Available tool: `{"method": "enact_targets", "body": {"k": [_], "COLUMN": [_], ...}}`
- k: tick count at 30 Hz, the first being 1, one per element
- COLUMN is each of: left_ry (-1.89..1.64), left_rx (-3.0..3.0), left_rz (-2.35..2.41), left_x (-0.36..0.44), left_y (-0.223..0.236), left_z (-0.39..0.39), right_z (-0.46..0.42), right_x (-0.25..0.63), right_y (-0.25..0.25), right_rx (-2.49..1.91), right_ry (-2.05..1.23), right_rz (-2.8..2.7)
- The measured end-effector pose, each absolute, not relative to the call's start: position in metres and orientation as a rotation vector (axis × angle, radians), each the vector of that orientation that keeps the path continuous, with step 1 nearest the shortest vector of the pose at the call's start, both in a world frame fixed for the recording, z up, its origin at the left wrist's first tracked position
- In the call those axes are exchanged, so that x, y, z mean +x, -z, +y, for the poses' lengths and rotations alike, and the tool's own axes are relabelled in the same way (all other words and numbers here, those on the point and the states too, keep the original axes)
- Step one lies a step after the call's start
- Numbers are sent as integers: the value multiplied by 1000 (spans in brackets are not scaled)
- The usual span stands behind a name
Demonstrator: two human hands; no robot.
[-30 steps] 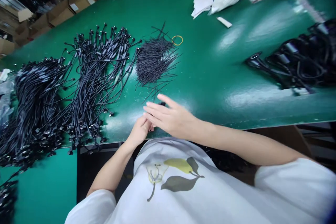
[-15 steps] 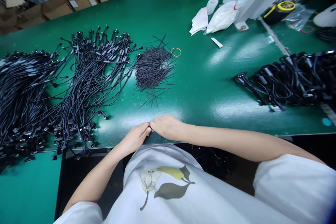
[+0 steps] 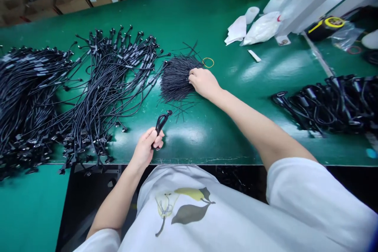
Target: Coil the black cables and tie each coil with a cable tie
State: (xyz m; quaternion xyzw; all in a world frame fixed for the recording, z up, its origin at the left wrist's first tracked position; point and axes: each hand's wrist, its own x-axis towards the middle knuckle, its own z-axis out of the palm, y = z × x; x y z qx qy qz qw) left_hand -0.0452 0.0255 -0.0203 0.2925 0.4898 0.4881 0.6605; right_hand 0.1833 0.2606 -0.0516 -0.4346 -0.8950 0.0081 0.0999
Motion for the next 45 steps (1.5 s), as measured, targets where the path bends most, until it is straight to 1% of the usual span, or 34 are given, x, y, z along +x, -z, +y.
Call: {"method": "enact_targets", "body": {"k": [3, 5, 7, 10, 11, 12, 13, 14, 16, 18, 20, 22, 24, 27, 30, 37, 39, 41, 43, 45], "left_ry": [-1168, -1180, -1176, -1175, -1179, -1185, -1189, -1193, -1195, -1176, -1115, -1017, -941, -893, -872, -887, -927, -1029, -1161, -1290], "left_rx": [568, 538, 515, 511, 536, 584, 654, 743, 969, 1197, 1350, 1362, 1230, 943, 795, 770, 742, 688, 595, 503], "left_rz": [1075, 1051, 1008, 954, 956, 976, 1016, 1079, 1232, 1351, 1393, 1376, 1309, 1152, 1057, 1116, 1093, 1012, 928, 919], "left_x": [-42, -39, -34, -25, -23, -21, -20, -19, -19, -22, -26, -29, -32, -33, -33, -33, -32, -32, -32, -33], "left_y": [14, 11, 10, 12, 14, 16, 19, 21, 26, 28, 28, 27, 26, 26, 26, 27, 25, 21, 18, 14], "left_z": [22, 21, 22, 25, 26, 26, 27, 27, 25, 23, 20, 17, 14, 10, 10, 8, 8, 11, 17, 24], "right_z": [246, 218, 181, 118, 99, 84, 72, 64, 59, 64, 74, 80, 80, 73, 65, 61, 64, 68, 73, 78], "right_x": [186, 184, 177, 155, 147, 141, 135, 132, 131, 134, 137, 138, 137, 134, 130, 119, 115, 110, 104, 98], "right_y": [44, 34, 25, 20, 21, 22, 22, 22, 19, 12, 2, -8, -17, -21, -20, -23, -25, -25, -23, -16], "right_rx": [-1412, -1498, -1436, -1120, -1053, -1028, -1036, -1047, -946, -633, -312, -128, -23, 131, 216, 304, 217, -52, -460, -806], "right_ry": [67, 6, -233, -850, -994, -1048, -996, -853, -424, -40, 174, 296, 431, 694, 898, 1091, 997, 715, 285, -251], "right_rz": [-2557, -2395, -2288, -2256, -2239, -2232, -2255, -2309, -2482, -2645, -2719, -2786, -2861, -2874, -2815, -2850, -2916, -2999, -2989, -2812]}}
